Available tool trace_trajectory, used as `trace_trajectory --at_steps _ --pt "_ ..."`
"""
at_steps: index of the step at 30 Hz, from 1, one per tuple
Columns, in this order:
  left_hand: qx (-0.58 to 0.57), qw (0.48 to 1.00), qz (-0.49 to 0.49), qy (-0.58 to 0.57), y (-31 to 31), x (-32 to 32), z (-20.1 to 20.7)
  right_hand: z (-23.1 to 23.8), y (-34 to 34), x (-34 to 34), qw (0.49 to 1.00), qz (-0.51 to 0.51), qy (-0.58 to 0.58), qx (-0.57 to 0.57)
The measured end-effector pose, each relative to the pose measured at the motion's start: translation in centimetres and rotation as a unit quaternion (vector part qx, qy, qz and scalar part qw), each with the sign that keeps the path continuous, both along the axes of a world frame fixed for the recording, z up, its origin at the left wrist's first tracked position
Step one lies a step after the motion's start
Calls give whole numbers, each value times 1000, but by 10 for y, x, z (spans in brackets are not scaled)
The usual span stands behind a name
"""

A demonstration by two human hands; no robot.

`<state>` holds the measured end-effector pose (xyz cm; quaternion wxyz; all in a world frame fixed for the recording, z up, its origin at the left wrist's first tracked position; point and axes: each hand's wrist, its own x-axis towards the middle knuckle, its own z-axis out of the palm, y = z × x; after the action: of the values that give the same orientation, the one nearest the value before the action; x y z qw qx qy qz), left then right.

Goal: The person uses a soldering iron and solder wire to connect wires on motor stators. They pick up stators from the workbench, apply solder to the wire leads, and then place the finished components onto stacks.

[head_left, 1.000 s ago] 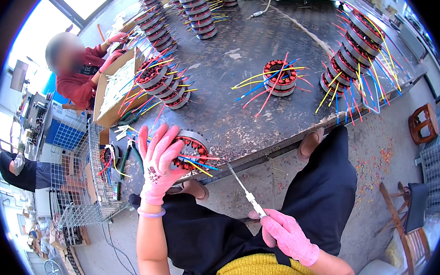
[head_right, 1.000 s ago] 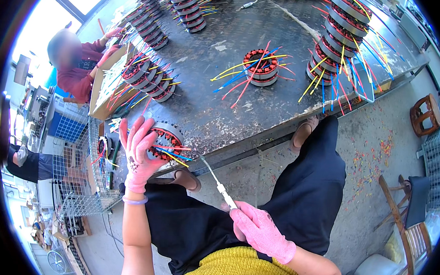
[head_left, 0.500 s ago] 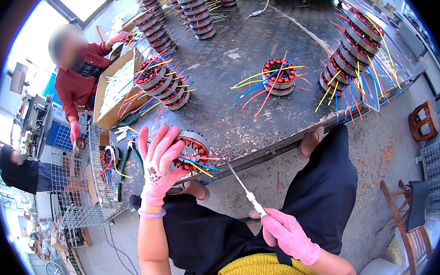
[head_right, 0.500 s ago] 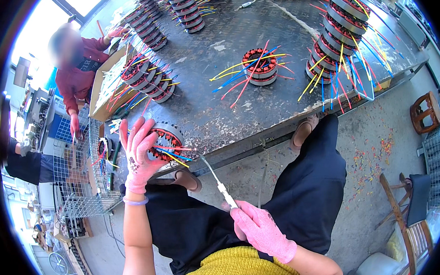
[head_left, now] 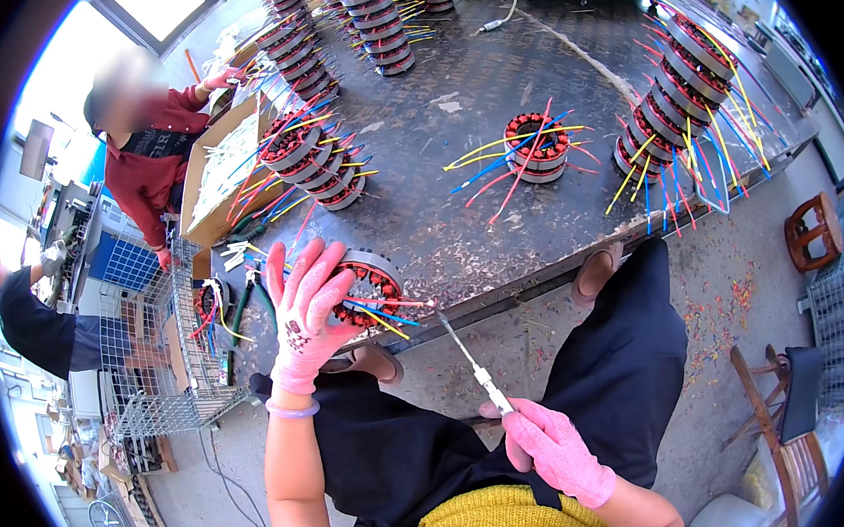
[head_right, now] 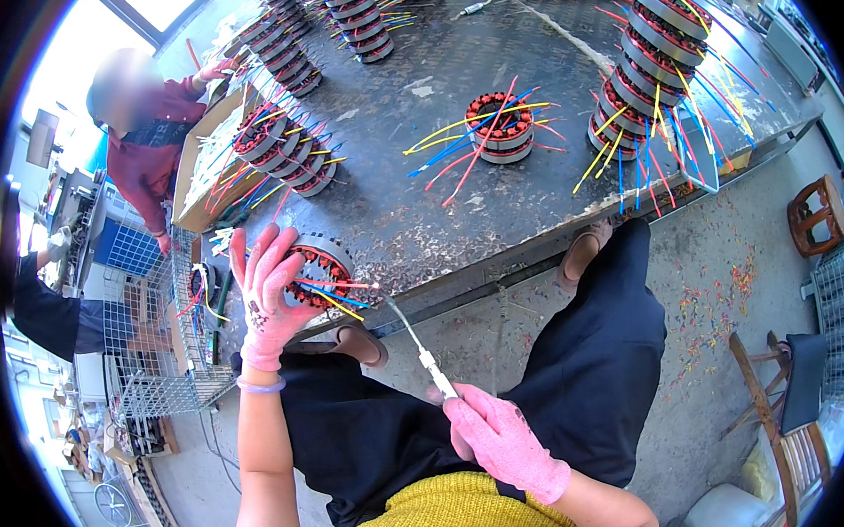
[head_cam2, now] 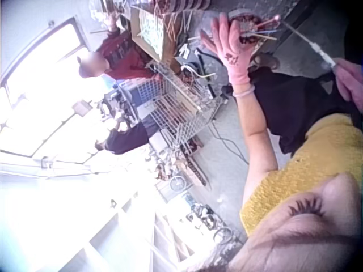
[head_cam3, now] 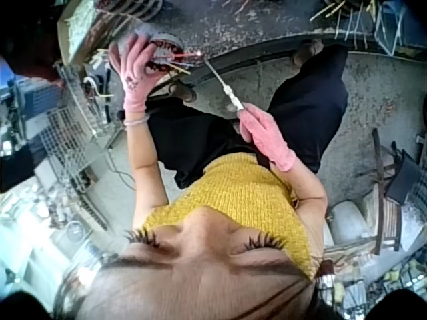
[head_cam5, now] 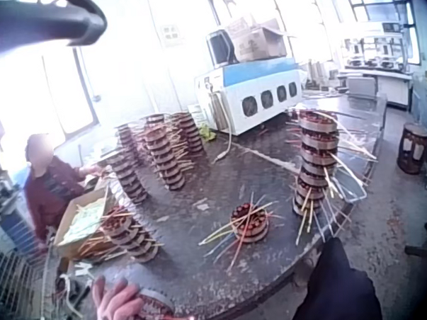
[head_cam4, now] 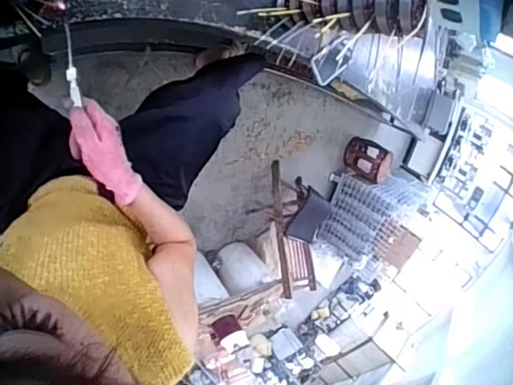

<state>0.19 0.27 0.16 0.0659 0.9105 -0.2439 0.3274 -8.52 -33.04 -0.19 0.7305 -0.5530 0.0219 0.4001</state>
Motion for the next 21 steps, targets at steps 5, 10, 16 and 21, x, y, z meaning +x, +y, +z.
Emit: trace_trajectory --at_steps 5,10,16,21 --pt "2 1000 0 -6 -2 1 0 -5 -1 -1 1000 1 4 -2" --pt "3 1000 -1 -11 -1 1 0 -3 0 -1 1000 1 2 -6" --pt "3 1000 5 0 0 0 0 -1 -1 0 1000 7 8 -23" --pt "14 1000 3 1 0 0 1 -2 -1 0 1000 3 -21 -13"
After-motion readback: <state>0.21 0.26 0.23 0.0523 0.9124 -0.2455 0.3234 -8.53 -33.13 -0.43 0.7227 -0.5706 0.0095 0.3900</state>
